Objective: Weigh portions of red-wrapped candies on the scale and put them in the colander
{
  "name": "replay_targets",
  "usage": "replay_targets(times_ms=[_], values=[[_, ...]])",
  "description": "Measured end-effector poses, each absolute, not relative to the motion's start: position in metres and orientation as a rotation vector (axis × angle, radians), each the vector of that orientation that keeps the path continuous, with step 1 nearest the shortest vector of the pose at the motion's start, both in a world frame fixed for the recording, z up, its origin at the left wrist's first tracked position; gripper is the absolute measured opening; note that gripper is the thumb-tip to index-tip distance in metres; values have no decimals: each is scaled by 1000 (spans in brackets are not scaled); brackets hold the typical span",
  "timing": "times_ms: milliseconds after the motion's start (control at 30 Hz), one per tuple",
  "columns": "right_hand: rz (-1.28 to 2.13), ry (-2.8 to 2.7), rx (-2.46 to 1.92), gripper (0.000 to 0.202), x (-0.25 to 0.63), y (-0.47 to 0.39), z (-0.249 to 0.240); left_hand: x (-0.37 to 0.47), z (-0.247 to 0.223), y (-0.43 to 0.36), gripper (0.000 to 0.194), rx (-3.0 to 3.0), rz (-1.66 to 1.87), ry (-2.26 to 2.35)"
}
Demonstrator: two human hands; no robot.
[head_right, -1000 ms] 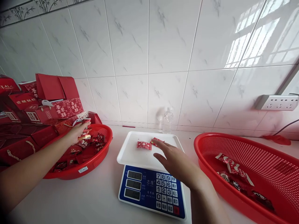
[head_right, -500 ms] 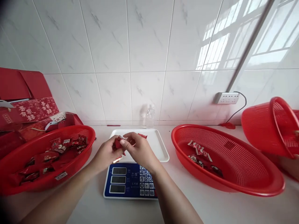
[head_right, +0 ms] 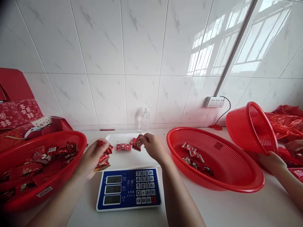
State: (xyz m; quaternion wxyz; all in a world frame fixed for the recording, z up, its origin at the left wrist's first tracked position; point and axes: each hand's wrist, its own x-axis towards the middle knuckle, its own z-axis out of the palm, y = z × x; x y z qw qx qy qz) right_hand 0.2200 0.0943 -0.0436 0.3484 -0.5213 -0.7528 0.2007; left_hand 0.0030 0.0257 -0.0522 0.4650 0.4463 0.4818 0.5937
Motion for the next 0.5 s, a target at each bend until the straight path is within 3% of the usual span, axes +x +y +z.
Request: replay_targets(times_ms=[300,367,500], values=[[339,-2079,-1452,20,191,83,-55,-4,-47,28,42,766,1592,1041],[582,-2094,-1244,23,182,68,-48,1,-49,27,41,744,1635,986],[1173,-2101,-785,49,161,41,-47,13,-53,23,36,763,1745,900]])
